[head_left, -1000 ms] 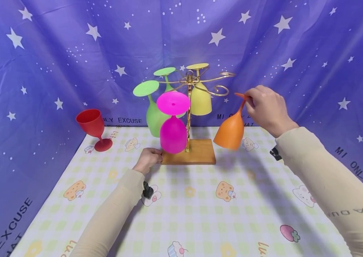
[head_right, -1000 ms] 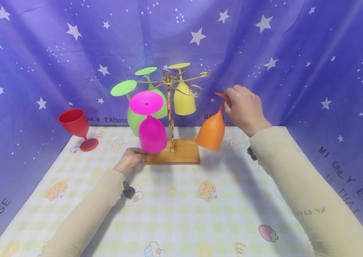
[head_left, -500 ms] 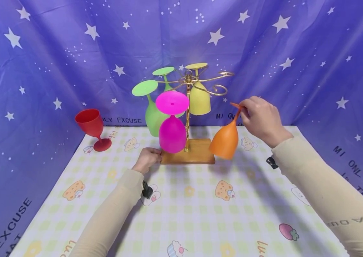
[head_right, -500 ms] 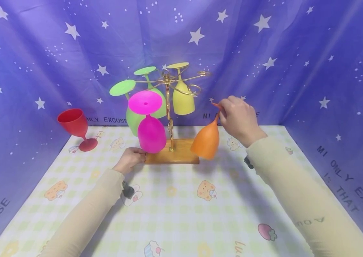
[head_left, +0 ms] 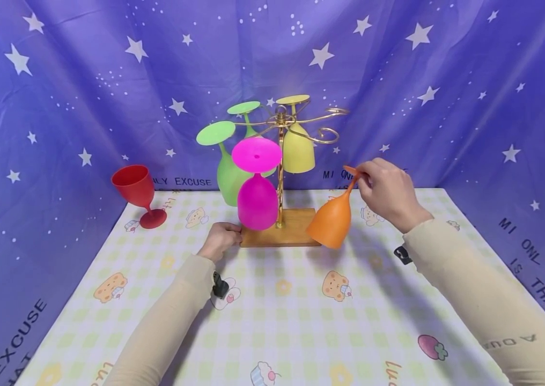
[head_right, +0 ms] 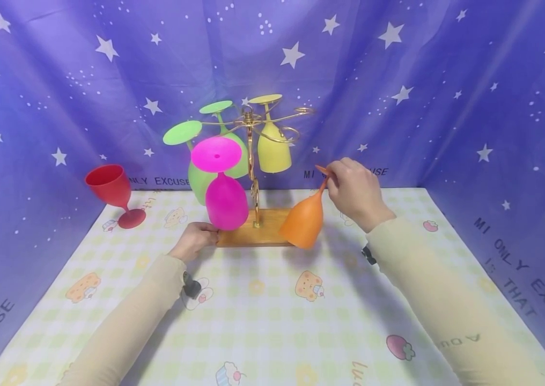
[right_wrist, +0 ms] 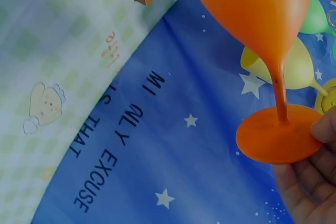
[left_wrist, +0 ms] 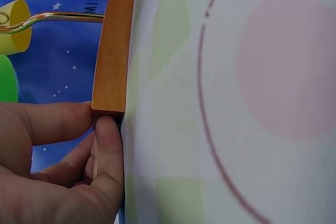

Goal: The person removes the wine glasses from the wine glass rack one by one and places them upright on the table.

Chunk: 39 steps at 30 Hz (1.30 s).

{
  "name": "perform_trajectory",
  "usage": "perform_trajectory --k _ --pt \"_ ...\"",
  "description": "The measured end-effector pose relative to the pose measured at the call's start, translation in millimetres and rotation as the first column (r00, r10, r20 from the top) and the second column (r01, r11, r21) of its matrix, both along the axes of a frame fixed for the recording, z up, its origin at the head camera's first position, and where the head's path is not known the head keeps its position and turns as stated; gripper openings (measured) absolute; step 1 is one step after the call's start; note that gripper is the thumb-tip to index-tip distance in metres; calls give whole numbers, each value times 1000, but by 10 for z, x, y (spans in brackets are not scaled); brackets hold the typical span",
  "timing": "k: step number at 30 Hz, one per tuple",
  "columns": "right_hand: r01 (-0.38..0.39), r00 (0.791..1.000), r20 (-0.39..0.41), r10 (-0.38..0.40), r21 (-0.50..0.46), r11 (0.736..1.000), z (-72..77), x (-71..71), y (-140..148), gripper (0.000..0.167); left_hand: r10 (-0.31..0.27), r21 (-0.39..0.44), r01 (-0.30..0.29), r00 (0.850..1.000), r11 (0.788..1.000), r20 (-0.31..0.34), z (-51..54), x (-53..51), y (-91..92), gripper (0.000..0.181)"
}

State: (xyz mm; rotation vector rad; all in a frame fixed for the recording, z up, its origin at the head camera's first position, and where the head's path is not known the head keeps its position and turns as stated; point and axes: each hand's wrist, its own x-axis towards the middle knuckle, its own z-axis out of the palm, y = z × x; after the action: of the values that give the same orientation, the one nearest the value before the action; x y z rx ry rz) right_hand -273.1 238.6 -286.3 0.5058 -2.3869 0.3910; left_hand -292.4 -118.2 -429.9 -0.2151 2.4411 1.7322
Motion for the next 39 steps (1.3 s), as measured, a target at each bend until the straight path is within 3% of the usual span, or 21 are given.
perform_trajectory --k 19,29,33,39 --pt "-13 998 58 19 -108 994 -359 29 -89 17 -2 30 1 1000 1000 12 -5 4 -15 37" --pt "4 986 165 40 -254 967 -546 87 -78 17 -2 34 1 999 999 35 8 -1 -11 37" --pt "13 975 215 57 -314 949 -599 109 -83 18 -16 4 16 1000 1000 17 42 57 -5 37" --pt "54 964 263 39 -339 939 -662 135 -74 18 -97 -118 90 994 989 -55 152 232 55 38"
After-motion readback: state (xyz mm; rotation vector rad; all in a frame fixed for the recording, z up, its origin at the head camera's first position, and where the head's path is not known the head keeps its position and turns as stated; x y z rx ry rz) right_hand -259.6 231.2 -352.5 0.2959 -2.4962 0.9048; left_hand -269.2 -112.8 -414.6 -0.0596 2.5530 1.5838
